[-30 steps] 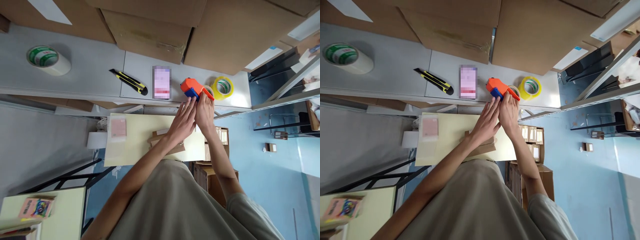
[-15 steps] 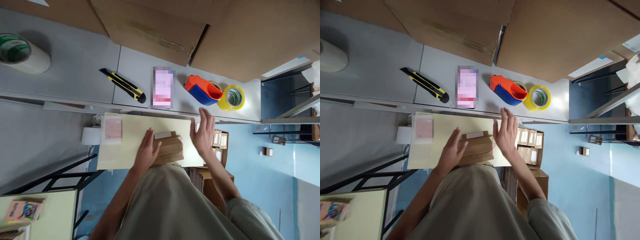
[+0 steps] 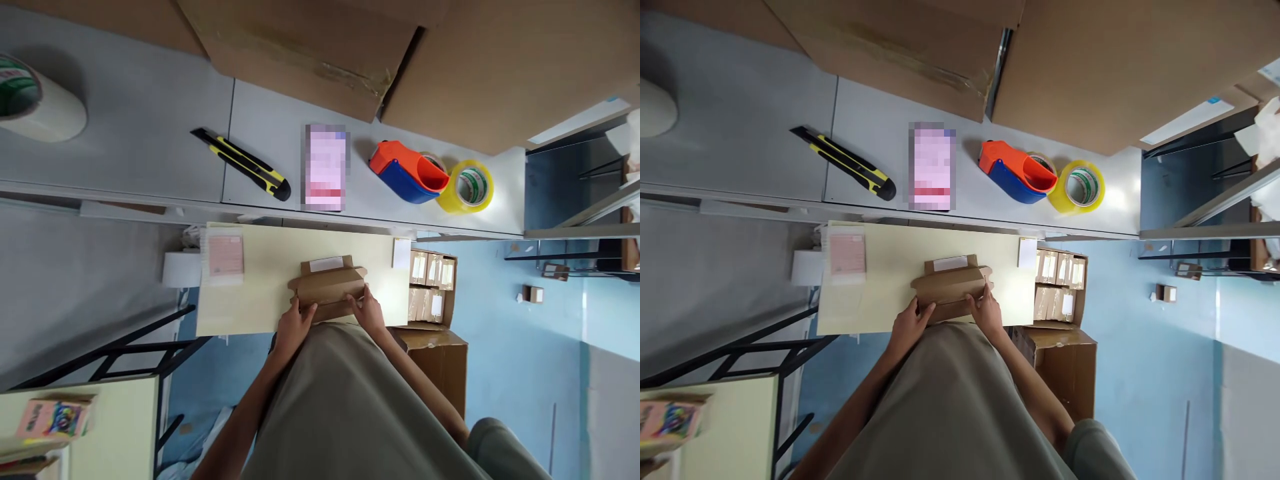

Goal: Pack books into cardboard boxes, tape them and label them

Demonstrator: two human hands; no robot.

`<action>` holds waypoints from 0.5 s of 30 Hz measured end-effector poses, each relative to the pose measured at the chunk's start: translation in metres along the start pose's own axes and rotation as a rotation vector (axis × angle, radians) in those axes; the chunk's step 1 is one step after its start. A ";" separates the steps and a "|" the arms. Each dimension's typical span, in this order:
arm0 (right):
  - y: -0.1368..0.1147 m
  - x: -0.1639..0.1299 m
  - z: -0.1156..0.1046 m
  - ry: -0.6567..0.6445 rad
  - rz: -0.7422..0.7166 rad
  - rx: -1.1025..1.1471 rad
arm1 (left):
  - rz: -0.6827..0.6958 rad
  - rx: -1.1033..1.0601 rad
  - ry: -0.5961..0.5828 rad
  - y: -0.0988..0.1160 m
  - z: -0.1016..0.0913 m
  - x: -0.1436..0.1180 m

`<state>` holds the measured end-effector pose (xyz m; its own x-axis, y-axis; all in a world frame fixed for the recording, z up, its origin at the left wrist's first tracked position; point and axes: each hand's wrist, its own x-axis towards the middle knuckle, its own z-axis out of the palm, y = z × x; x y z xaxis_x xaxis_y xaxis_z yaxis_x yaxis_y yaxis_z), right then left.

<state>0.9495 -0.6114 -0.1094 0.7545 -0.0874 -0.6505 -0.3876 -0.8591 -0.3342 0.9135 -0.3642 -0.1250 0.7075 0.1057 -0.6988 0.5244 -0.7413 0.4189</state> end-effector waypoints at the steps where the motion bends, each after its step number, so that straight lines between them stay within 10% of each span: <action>1: -0.001 0.002 -0.001 -0.005 0.005 0.000 | -0.005 -0.003 0.008 0.000 0.001 0.002; 8: 0.008 0.013 -0.004 0.044 -0.030 0.245 | -0.033 -0.020 0.191 -0.004 -0.005 0.011; 15: 0.020 -0.008 -0.012 0.018 -0.174 0.619 | 0.103 -0.276 0.213 -0.020 -0.052 0.011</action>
<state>0.9426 -0.6341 -0.1026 0.8407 0.0138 -0.5414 -0.4885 -0.4122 -0.7690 0.9357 -0.3140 -0.1111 0.8309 0.1964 -0.5205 0.5325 -0.5518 0.6418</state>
